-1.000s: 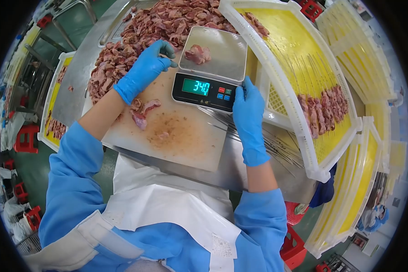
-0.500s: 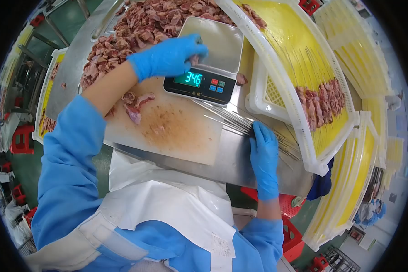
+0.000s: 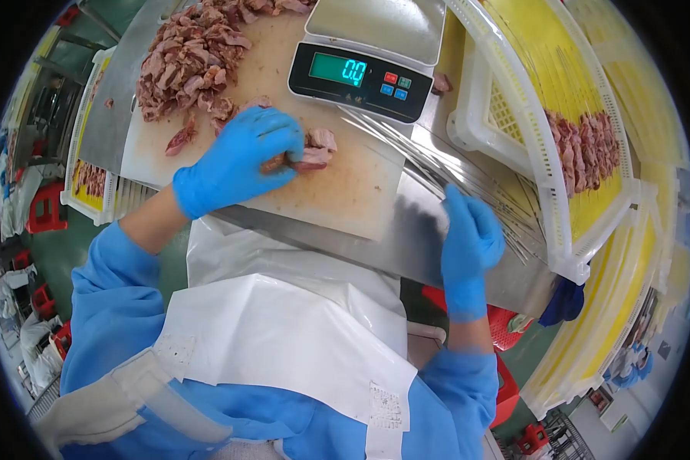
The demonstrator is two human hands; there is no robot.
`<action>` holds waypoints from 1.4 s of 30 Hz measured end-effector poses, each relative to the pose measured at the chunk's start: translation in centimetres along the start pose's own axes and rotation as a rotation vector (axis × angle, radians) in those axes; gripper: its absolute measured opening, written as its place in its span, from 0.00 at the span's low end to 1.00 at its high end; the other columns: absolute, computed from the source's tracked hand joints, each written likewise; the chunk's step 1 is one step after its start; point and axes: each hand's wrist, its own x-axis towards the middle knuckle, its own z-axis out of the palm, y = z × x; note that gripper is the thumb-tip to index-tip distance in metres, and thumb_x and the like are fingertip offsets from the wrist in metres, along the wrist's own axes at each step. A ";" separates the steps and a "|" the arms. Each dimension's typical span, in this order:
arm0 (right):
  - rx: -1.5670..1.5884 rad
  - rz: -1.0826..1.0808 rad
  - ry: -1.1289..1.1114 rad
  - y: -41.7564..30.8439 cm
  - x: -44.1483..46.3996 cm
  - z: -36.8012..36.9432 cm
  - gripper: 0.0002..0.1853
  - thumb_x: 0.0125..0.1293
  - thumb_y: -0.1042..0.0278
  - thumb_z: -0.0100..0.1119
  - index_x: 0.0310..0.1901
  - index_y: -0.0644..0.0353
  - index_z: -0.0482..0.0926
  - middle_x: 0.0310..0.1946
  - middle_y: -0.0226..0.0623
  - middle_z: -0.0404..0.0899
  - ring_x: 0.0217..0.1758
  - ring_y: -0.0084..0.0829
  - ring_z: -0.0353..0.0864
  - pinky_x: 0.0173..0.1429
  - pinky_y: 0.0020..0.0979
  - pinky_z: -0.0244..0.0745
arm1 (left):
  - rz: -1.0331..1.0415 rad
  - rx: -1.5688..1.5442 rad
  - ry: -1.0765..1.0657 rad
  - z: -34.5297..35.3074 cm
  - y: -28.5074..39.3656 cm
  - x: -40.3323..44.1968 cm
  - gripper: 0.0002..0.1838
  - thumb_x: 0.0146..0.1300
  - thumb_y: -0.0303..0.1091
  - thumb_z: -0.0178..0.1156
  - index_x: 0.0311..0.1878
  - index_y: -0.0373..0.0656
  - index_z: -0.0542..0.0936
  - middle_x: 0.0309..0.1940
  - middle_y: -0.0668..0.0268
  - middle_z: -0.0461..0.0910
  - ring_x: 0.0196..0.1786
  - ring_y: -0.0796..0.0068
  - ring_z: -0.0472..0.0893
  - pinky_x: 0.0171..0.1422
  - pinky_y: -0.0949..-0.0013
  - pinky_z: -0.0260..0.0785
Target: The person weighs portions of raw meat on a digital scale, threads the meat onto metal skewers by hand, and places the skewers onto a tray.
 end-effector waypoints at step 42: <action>-0.317 -0.180 -0.539 -3.7 -3.2 -3.4 0.34 0.46 0.83 0.51 0.57 0.39 0.77 0.19 0.33 0.65 0.18 0.34 0.68 0.24 0.34 0.67 | -0.007 0.198 0.150 2.1 -0.7 1.5 0.10 0.53 0.45 0.63 0.35 0.54 0.84 0.34 0.72 0.79 0.44 0.67 0.73 0.50 0.62 0.60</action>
